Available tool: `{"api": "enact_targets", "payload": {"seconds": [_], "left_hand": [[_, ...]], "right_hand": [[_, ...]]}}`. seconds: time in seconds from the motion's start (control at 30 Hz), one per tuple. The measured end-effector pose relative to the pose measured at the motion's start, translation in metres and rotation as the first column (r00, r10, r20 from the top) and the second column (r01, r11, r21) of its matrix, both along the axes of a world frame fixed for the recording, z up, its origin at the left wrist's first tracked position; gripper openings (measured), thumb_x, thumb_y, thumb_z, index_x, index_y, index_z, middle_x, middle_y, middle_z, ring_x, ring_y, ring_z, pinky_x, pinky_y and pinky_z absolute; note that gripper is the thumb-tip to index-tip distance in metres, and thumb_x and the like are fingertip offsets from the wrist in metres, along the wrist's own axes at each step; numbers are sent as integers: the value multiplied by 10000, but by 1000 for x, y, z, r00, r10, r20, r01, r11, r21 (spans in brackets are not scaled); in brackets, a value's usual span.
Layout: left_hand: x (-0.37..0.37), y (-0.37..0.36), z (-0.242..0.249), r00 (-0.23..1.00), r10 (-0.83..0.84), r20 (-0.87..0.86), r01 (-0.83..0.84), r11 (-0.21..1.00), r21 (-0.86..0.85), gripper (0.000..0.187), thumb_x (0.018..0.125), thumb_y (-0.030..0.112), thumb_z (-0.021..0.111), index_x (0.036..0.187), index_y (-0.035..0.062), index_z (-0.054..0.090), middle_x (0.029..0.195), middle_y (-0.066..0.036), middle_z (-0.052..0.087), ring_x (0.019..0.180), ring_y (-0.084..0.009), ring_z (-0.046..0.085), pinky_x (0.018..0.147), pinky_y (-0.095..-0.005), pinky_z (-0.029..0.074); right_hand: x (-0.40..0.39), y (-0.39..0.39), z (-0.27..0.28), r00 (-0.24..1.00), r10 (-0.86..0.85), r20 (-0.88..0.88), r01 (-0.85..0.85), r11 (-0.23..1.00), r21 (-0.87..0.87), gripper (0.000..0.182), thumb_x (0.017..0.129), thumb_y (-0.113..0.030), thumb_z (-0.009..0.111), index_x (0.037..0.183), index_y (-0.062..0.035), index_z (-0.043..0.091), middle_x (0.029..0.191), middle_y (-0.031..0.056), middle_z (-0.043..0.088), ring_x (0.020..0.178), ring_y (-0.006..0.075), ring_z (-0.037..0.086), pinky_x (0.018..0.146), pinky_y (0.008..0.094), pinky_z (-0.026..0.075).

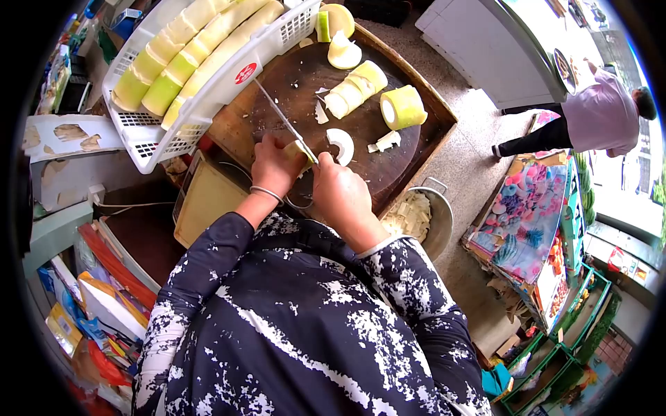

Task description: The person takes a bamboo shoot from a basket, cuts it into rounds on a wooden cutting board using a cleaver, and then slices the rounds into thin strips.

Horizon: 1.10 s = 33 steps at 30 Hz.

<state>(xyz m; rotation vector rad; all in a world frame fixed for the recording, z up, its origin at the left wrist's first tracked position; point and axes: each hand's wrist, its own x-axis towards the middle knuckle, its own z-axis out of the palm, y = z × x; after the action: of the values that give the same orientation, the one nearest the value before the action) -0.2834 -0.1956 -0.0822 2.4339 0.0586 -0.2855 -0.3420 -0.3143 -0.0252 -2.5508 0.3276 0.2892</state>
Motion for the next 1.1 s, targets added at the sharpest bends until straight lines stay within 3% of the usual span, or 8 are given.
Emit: {"api": "enact_targets", "payload": {"seconds": [0.17, 0.33, 0.47, 0.6, 0.7, 0.83, 0.97, 1.1], "left_hand": [[2, -2, 5, 999, 18, -40, -18, 1000, 4, 459, 668, 301, 712, 964, 61, 456, 953, -189, 509, 773, -411, 589, 707, -453, 494], [0, -1, 6, 998, 47, -45, -47, 999, -12, 456, 652, 292, 718, 946, 57, 461, 964, -189, 511, 786, -411, 582, 713, -456, 490], [-2, 2, 2, 999, 35, -7, -35, 998, -58, 452, 646, 289, 715, 936, 53, 460, 943, -183, 509, 784, -399, 577, 714, -457, 486], [-4, 2, 7, 998, 50, -35, -52, 997, -55, 456, 637, 296, 726, 919, 54, 463, 914, -167, 506, 794, -382, 571, 721, -443, 482], [-4, 4, 4, 999, 52, 4, -51, 993, -108, 456, 636, 298, 730, 911, 58, 458, 916, -163, 503, 787, -385, 569, 710, -439, 481], [-6, 7, -4, 998, 42, 46, -36, 991, -127, 467, 641, 310, 735, 913, 49, 459, 919, -166, 504, 804, -384, 562, 704, -440, 477], [-6, 6, -3, 998, 65, 22, -61, 989, -131, 450, 647, 305, 733, 911, 52, 470, 935, -163, 507, 807, -375, 560, 713, -427, 473], [-8, 8, -12, 995, 77, 59, -68, 987, -144, 448, 634, 289, 732, 901, 38, 475, 927, -172, 507, 820, -372, 551, 717, -417, 468]], "right_hand": [[6, 0, -19, 999, -17, -30, 17, 999, -29, 179, 900, -223, 474, 867, -47, 476, 659, 215, 605, 664, 407, 614, 584, 494, 487], [-2, 9, 9, 1000, -23, -6, 23, 999, 22, 164, 874, -206, 521, 885, -43, 503, 666, 231, 600, 677, 414, 601, 599, 505, 473], [0, 0, -19, 999, -43, -13, 43, 999, -8, 162, 887, -207, 510, 865, -47, 487, 667, 226, 596, 665, 426, 586, 586, 519, 451], [-5, 12, 11, 999, -18, -47, 17, 1000, -18, 185, 884, -226, 519, 917, -44, 515, 678, 221, 608, 675, 421, 599, 600, 503, 470], [1, 4, -14, 999, -41, -18, 41, 998, -49, 168, 888, -215, 513, 905, -48, 506, 675, 223, 602, 673, 423, 592, 592, 505, 460], [-9, 11, 8, 1000, -24, 7, 24, 1000, -10, 169, 877, -206, 522, 890, -37, 513, 683, 225, 610, 675, 422, 599, 603, 500, 471], [-4, 4, -17, 1000, -17, -25, 16, 999, -39, 157, 879, -200, 515, 880, -44, 510, 697, 229, 613, 676, 421, 601, 597, 505, 469], [-9, 15, 8, 998, 23, -58, -25, 999, -41, 178, 865, -198, 530, 922, -30, 539, 711, 237, 615, 682, 415, 608, 608, 499, 479]]}}
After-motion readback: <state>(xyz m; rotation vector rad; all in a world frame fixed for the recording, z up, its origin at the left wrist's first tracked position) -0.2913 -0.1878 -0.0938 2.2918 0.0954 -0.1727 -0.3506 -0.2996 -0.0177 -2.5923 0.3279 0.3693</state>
